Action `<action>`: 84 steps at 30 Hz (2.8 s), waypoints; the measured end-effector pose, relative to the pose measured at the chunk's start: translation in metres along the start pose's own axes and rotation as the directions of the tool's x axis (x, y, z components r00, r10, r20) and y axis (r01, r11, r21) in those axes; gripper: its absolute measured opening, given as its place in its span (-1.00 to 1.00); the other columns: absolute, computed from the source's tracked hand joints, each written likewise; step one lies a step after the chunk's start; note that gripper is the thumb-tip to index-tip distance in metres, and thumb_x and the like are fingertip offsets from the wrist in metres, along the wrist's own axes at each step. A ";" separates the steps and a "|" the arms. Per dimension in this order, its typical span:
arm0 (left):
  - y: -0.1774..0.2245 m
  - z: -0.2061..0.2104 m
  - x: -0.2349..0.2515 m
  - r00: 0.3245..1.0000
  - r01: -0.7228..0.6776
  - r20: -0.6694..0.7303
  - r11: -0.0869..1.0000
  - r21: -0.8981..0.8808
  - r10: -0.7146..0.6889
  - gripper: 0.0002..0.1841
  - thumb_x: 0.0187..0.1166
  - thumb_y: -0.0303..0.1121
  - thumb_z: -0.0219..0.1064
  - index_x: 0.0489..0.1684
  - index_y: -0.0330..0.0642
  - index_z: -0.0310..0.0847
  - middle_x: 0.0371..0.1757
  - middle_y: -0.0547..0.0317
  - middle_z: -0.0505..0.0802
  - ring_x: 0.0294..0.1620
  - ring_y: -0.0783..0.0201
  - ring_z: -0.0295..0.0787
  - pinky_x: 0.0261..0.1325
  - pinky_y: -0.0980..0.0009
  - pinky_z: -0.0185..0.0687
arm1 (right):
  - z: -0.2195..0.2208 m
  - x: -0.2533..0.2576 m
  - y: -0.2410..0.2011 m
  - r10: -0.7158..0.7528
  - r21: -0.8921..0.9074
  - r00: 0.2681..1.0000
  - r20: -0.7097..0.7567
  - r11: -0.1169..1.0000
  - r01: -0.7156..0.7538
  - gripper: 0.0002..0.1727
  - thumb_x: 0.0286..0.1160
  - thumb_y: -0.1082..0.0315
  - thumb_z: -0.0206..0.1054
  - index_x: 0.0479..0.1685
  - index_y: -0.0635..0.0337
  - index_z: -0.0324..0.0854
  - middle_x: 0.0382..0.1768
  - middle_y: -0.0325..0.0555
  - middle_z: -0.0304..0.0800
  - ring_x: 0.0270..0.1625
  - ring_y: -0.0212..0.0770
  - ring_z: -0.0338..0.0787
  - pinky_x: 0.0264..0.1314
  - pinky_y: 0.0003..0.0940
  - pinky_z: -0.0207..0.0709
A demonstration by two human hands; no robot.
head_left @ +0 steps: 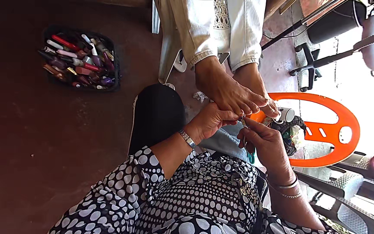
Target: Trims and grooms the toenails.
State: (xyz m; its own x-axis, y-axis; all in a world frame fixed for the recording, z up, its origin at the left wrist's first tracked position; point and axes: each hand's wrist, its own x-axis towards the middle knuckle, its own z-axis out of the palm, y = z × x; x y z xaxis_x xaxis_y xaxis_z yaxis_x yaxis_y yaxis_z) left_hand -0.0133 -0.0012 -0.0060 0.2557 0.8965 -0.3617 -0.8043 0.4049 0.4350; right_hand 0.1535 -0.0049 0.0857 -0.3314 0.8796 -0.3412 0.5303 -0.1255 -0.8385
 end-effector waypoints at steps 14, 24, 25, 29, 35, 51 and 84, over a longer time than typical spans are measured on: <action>-0.003 0.002 0.002 0.999 -0.041 -0.014 0.999 0.021 0.041 -0.78 0.46 -0.79 0.25 -0.22 -0.23 0.59 -0.31 0.19 0.85 -0.32 0.37 0.83 -0.04 0.44 0.81 | 0.002 0.004 0.011 -0.010 0.119 0.999 -0.035 0.993 0.014 -0.64 0.63 0.60 0.18 0.32 0.39 0.68 -0.46 -0.24 0.85 -0.61 -0.51 0.67 -0.55 -0.65 0.58; -0.004 0.004 0.001 0.998 -0.048 -0.033 0.998 0.028 0.049 -0.77 0.45 -0.79 0.25 -0.23 -0.22 0.57 -0.32 0.20 0.85 -0.31 0.37 0.83 -0.04 0.45 0.81 | 0.005 0.002 0.017 0.009 0.187 1.000 -0.029 0.982 -0.003 -0.61 0.70 0.55 0.07 0.40 0.39 0.62 -0.43 -0.18 0.86 -0.56 -0.42 0.75 -0.48 -0.57 0.67; -0.005 0.004 0.002 0.998 -0.049 -0.036 0.998 0.029 0.050 -0.77 0.45 -0.79 0.26 -0.23 -0.22 0.57 -0.33 0.20 0.85 -0.31 0.37 0.83 -0.04 0.45 0.81 | 0.005 0.002 0.017 0.022 0.201 0.999 -0.032 0.979 -0.015 -0.62 0.71 0.55 0.07 0.39 0.39 0.63 -0.41 -0.16 0.87 -0.55 -0.40 0.76 -0.49 -0.55 0.68; -0.006 0.003 0.003 0.998 -0.053 -0.035 0.998 0.031 0.054 -0.77 0.45 -0.79 0.27 -0.22 -0.22 0.58 -0.31 0.19 0.85 -0.30 0.36 0.83 -0.04 0.44 0.81 | 0.007 0.003 0.017 0.043 0.251 0.998 -0.042 0.968 -0.031 -0.63 0.70 0.55 0.07 0.35 0.39 0.66 -0.41 -0.15 0.88 -0.57 -0.40 0.76 -0.50 -0.55 0.68; -0.006 0.004 0.003 0.997 -0.060 -0.050 0.997 0.047 0.062 -0.78 0.45 -0.79 0.26 -0.22 -0.23 0.57 -0.31 0.20 0.84 -0.30 0.37 0.83 -0.03 0.43 0.81 | 0.011 0.003 0.021 0.013 0.251 0.996 -0.085 0.968 0.009 -0.65 0.69 0.57 0.09 0.31 0.41 0.67 -0.48 -0.21 0.82 -0.62 -0.48 0.67 -0.53 -0.61 0.60; -0.006 0.004 0.003 0.998 -0.052 -0.038 0.998 0.036 0.053 -0.77 0.46 -0.79 0.25 -0.22 -0.22 0.57 -0.31 0.19 0.85 -0.29 0.37 0.83 -0.02 0.43 0.81 | 0.009 0.005 0.022 -0.018 0.213 0.997 -0.071 0.976 0.033 -0.66 0.68 0.54 0.14 0.31 0.39 0.68 -0.51 -0.27 0.80 -0.62 -0.50 0.66 -0.52 -0.62 0.60; -0.004 0.004 0.001 0.999 -0.032 -0.023 0.999 -0.002 0.032 -0.77 0.45 -0.79 0.22 -0.24 -0.20 0.56 -0.33 0.19 0.85 -0.33 0.37 0.83 -0.07 0.45 0.82 | -0.006 0.012 0.027 -0.137 -0.010 0.990 -0.012 0.990 0.137 -0.68 0.61 0.51 0.27 0.27 0.37 0.71 -0.48 -0.35 0.80 -0.57 -0.59 0.65 -0.48 -0.67 0.59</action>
State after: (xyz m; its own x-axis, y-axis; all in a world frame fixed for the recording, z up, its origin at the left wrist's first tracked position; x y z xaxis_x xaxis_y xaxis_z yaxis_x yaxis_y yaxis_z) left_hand -0.0080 -0.0009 -0.0046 0.2179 0.9046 -0.3664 -0.8133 0.3758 0.4442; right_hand 0.1684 0.0052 0.0618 -0.3915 0.8941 -0.2176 0.4873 0.0009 -0.8732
